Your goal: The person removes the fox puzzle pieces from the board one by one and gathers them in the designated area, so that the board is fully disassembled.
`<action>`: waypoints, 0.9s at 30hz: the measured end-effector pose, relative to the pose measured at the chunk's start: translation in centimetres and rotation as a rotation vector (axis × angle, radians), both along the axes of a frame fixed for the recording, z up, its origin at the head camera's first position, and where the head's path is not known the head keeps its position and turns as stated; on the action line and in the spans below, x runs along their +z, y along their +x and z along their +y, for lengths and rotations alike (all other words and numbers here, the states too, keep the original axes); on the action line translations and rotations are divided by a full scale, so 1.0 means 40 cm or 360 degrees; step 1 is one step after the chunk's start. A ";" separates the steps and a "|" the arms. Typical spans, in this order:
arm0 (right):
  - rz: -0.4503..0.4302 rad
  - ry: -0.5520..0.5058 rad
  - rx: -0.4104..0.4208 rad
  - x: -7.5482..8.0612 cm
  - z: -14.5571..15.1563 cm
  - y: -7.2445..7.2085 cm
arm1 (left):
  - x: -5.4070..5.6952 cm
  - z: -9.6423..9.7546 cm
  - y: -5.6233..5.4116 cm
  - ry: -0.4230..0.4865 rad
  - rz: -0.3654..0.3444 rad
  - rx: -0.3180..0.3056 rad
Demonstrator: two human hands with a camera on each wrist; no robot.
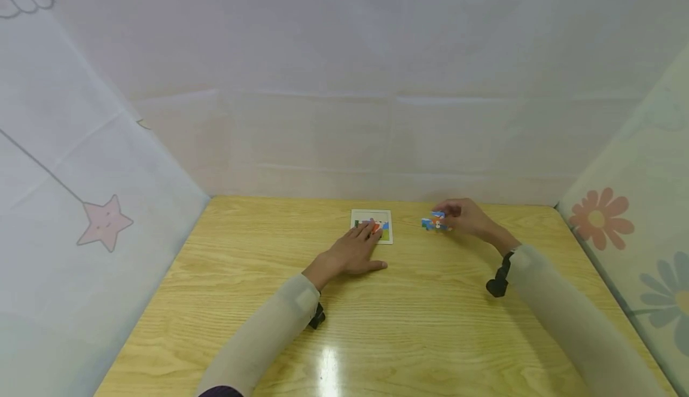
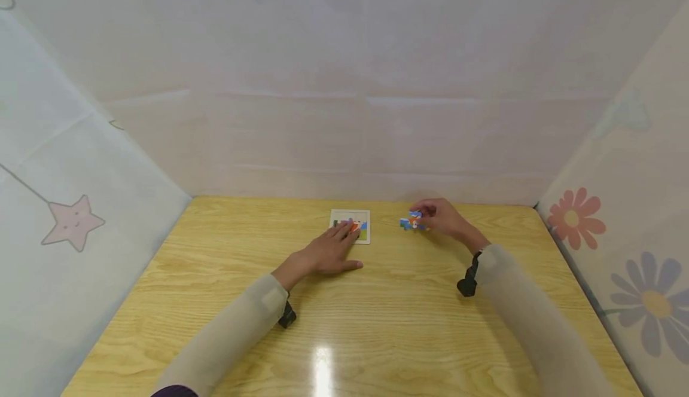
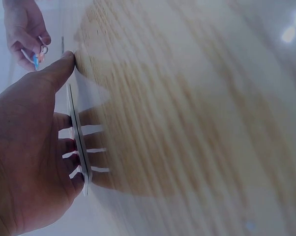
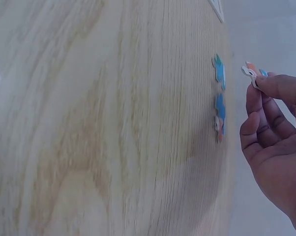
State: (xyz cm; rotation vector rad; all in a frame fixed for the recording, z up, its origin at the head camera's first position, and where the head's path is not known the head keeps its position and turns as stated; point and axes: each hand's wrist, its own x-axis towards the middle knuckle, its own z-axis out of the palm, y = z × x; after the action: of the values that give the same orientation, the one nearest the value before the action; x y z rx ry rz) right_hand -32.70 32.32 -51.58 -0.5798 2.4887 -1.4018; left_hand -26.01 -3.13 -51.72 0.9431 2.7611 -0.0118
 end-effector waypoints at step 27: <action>-0.0027 0.0099 -0.0073 -0.025 0.128 0.014 | 0.003 -0.007 0.004 0.0015 0.0002 -0.0001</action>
State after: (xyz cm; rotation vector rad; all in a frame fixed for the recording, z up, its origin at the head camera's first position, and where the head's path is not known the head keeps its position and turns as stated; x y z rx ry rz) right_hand -32.13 37.45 -52.59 -0.4997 2.5375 -1.3345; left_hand -25.86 -3.42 -51.61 0.9469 2.7644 0.0003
